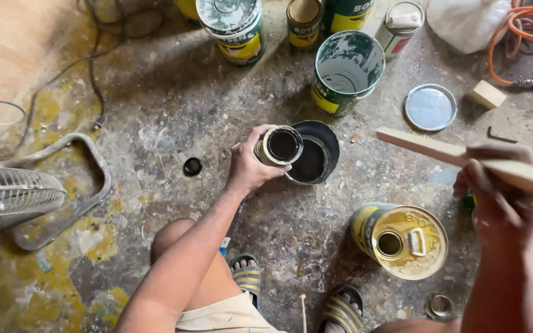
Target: Opening paint cans, pouring different paints into a bucket, and stirring them together.
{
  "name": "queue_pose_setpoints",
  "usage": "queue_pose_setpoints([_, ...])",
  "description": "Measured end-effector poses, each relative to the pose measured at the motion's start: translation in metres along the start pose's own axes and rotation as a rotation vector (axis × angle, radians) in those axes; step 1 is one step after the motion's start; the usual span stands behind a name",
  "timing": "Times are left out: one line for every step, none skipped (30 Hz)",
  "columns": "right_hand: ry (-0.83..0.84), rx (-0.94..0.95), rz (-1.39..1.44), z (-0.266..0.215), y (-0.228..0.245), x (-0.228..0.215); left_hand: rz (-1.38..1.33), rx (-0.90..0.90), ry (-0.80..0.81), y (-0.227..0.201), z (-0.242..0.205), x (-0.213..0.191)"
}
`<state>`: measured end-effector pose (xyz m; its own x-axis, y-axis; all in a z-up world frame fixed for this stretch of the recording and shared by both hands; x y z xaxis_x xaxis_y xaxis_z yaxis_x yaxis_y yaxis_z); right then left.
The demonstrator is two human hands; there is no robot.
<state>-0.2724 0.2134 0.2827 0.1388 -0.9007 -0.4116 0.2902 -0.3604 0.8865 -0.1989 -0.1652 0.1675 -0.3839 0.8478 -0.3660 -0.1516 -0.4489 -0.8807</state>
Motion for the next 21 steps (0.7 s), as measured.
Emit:
queue_pose_setpoints([0.005,0.004,-0.014,0.002,0.002,0.013,-0.013,-0.007,-0.001,0.004,0.0,-0.007])
queue_pose_setpoints([0.043,-0.165,0.044,0.002,0.019,0.028,-0.006,-0.007,-0.007,0.008,0.001,-0.013])
queue_pose_setpoints([0.083,-0.332,0.106,0.0,0.034,0.043,0.004,-0.009,-0.012,0.012,0.001,-0.02])
queue_pose_setpoints([0.091,-0.326,0.096,0.001,0.044,0.065,-0.007,-0.019,-0.013,0.021,0.001,-0.026])
queue_pose_setpoints([0.082,-0.295,0.098,0.002,0.05,0.087,-0.004,-0.029,-0.034,0.031,0.0,-0.033])
queue_pose_setpoints([0.073,-0.264,0.099,0.003,0.056,0.108,0.0,-0.039,-0.055,0.039,-0.001,-0.041])
queue_pose_setpoints([0.08,-0.259,0.096,0.006,0.057,0.132,-0.004,-0.048,-0.056,0.045,-0.001,-0.045])
queue_pose_setpoints([0.117,-0.229,0.206,0.008,0.056,0.157,-0.015,-0.017,-0.072,0.045,-0.001,-0.051])
queue_pose_setpoints([0.152,-0.197,0.317,0.011,0.055,0.182,-0.026,0.015,-0.086,0.046,-0.001,-0.056])
queue_pose_setpoints([0.156,-0.191,0.314,0.016,0.053,0.195,-0.029,0.008,-0.086,0.057,0.0,-0.053])
queue_pose_setpoints([0.134,-0.231,0.156,0.02,0.055,0.205,-0.088,-0.086,-0.092,0.075,-0.002,-0.048])
queue_pose_setpoints([0.113,-0.27,-0.002,0.023,0.056,0.215,-0.146,-0.181,-0.097,0.092,-0.004,-0.041])
queue_pose_setpoints([0.114,-0.263,-0.011,0.027,0.054,0.22,-0.154,-0.186,-0.092,0.092,-0.003,-0.039])
queue_pose_setpoints([0.153,-0.263,-0.031,0.03,0.052,0.228,-0.151,-0.171,-0.076,0.088,-0.001,-0.036])
queue_pose_setpoints([0.186,-0.261,-0.055,0.032,0.05,0.233,-0.151,-0.15,-0.054,0.084,0.001,-0.03])
queue_pose_setpoints([0.181,-0.254,-0.067,0.035,0.054,0.234,-0.163,-0.151,-0.045,0.086,0.001,-0.024])
queue_pose_setpoints([0.205,-0.215,-0.076,0.038,0.054,0.236,-0.143,-0.145,-0.014,0.087,0.002,-0.015])
queue_pose_setpoints([0.228,-0.176,-0.085,0.041,0.055,0.238,-0.124,-0.137,0.017,0.087,0.003,-0.006])
queue_pose_setpoints([0.223,-0.172,-0.095,0.042,0.048,0.234,-0.134,-0.136,0.023,0.089,0.002,0.001])
queue_pose_setpoints([0.239,-0.143,-0.127,0.042,0.038,0.232,-0.129,-0.164,0.057,0.092,0.001,0.01])
queue_pose_setpoints([0.252,-0.117,-0.151,0.044,0.029,0.231,-0.116,-0.19,0.09,0.095,0.002,0.017])
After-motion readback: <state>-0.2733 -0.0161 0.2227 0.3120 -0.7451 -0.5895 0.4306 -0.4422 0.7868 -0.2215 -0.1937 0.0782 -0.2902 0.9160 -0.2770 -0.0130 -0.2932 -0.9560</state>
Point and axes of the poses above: each hand's wrist, its own z-axis towards the middle knuckle, its own x-axis out of the palm, y = z × x, the point moved 9 cm from there along z, towards the middle knuckle, and after that the axes turned 8 degrees about -z, right-handed, at the moved point
